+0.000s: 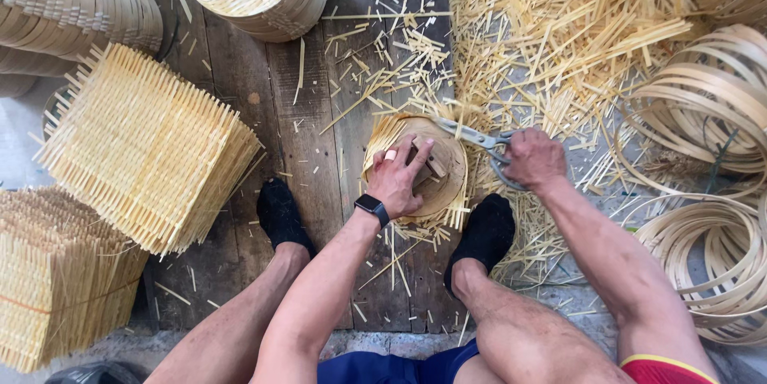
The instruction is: The person repeatedly places a circular bamboo mat over a wooden mold, trims the excess edges with shears, and stacks the finished plates. The person handles bamboo mats, a wooden mold, and shears throughout the process.
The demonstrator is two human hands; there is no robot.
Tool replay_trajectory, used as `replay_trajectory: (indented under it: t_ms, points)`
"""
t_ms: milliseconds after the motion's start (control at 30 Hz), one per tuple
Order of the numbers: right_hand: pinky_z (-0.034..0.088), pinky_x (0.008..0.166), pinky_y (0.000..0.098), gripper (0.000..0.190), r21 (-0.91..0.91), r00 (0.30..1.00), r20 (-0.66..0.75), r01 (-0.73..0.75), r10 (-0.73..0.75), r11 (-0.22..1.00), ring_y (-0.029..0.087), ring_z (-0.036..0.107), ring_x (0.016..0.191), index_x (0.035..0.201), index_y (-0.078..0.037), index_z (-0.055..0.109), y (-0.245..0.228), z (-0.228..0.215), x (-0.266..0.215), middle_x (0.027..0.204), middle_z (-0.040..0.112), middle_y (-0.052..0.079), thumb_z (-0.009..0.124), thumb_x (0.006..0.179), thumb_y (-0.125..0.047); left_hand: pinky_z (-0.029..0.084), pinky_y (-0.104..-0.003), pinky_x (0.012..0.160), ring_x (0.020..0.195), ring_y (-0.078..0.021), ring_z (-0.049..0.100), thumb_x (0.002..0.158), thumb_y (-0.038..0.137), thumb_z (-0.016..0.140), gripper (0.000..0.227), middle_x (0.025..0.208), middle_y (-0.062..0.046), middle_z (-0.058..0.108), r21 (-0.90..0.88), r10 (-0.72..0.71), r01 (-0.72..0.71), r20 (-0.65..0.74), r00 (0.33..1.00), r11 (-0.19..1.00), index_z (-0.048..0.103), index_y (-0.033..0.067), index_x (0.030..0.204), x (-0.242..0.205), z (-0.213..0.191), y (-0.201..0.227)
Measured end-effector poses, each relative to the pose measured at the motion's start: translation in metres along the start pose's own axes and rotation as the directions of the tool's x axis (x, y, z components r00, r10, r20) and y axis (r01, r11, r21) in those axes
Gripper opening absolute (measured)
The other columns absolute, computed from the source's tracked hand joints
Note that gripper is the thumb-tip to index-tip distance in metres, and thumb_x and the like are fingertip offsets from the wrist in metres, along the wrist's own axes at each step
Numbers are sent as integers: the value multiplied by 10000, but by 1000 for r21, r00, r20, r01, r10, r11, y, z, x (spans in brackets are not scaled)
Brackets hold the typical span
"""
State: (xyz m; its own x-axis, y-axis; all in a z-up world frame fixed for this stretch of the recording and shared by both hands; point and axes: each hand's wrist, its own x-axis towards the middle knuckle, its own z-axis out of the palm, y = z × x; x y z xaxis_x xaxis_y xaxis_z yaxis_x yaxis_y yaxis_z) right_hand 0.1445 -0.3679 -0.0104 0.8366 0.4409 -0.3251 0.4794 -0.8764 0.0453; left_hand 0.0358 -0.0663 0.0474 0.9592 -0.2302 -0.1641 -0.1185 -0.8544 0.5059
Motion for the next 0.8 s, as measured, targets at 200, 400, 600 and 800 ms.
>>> replay_trajectory:
  t_ms: [200, 400, 600, 800]
  points:
    - [559, 647, 361, 516, -97, 975, -194, 87, -105, 991, 254, 615, 737, 878, 8, 659, -2, -2, 11, 806, 632, 153, 717, 751, -489, 342, -520, 1062, 1371, -367, 439, 515, 167, 850, 1221, 1574, -176, 340, 37, 59, -62, 81, 995, 997, 269, 301, 1580, 7, 1, -10]
    - [534, 627, 345, 224, -38, 988, -137, 62, -66, 997, 203, 611, 740, 918, -54, 667, -4, 13, 19, 860, 625, 107, 619, 968, -266, 278, -574, 1137, 1439, -399, 355, 568, 223, 853, 1180, 1605, -187, 304, 185, 40, -19, -111, 993, 983, 263, 299, 1586, 2, 0, -9]
    - [534, 594, 370, 436, -48, 941, -313, 119, -128, 992, 228, 597, 713, 859, -23, 668, 5, 6, 6, 803, 619, 128, 688, 783, -452, 356, -564, 1119, 1356, -479, 397, 606, 490, 885, 1352, 1504, -321, 323, -477, -591, 455, -183, 786, 752, 90, -34, 1566, -6, 19, 36]
    - [556, 705, 399, 391, 36, 965, -254, 72, -60, 997, 261, 617, 807, 874, -24, 641, -7, 13, 12, 840, 619, 139, 692, 764, -395, 396, -561, 1042, 1256, -443, 467, 517, 448, 866, 1335, 1427, -248, 408, -280, -462, 417, -121, 878, 865, 155, -9, 1551, 4, 9, 31]
